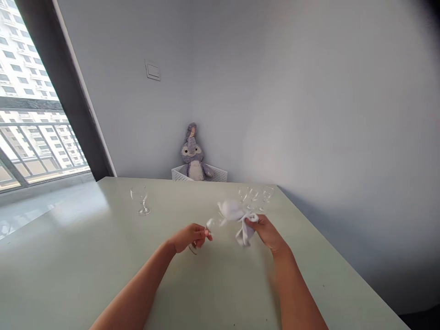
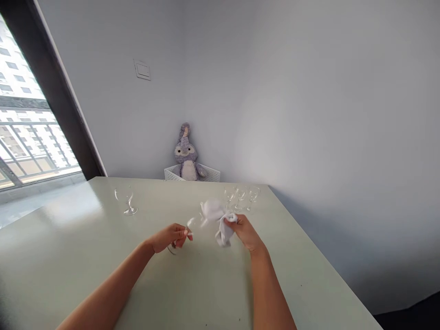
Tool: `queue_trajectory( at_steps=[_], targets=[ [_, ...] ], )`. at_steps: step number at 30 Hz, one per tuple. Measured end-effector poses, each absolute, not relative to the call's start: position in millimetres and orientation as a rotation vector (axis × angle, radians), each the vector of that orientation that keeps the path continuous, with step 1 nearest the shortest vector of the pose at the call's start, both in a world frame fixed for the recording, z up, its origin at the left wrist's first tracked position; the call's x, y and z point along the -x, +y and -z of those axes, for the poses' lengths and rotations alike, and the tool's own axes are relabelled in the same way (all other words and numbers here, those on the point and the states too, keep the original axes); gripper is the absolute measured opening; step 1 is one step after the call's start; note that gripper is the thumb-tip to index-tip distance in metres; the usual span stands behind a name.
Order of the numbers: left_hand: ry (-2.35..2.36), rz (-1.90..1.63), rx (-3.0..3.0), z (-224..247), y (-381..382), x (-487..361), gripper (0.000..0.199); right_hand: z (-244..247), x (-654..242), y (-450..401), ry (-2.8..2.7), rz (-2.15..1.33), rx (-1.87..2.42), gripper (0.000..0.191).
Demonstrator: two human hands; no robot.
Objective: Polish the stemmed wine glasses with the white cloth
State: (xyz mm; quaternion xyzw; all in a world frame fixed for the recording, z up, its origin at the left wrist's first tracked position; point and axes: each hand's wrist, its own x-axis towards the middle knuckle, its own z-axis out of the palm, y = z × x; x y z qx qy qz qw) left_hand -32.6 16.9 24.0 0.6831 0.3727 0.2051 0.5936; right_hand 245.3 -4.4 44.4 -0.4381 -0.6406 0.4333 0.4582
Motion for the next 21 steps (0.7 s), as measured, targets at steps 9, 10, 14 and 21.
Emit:
queue_trajectory(
  at_steps=[9, 10, 14, 21],
  targets=[
    [1.485, -0.564, -2.019, -6, 9, 10, 0.017, -31, -157, -14, -2.278, 0.363, 0.955, 0.028],
    [1.488, -0.570, -2.056, -5, 4, 5, 0.014, -28, -151, -13, -2.285, 0.379, 0.952, 0.026],
    [1.510, -0.578, -2.256, -5, -9, -7, 0.018, -19, -153, -5, -1.907, 0.072, 1.092, 0.026],
    [1.469, -0.694, -2.002, 6, -11, -22, 0.023, 0, -153, 9, -0.886, -0.803, 1.143, 0.043]
  ],
)
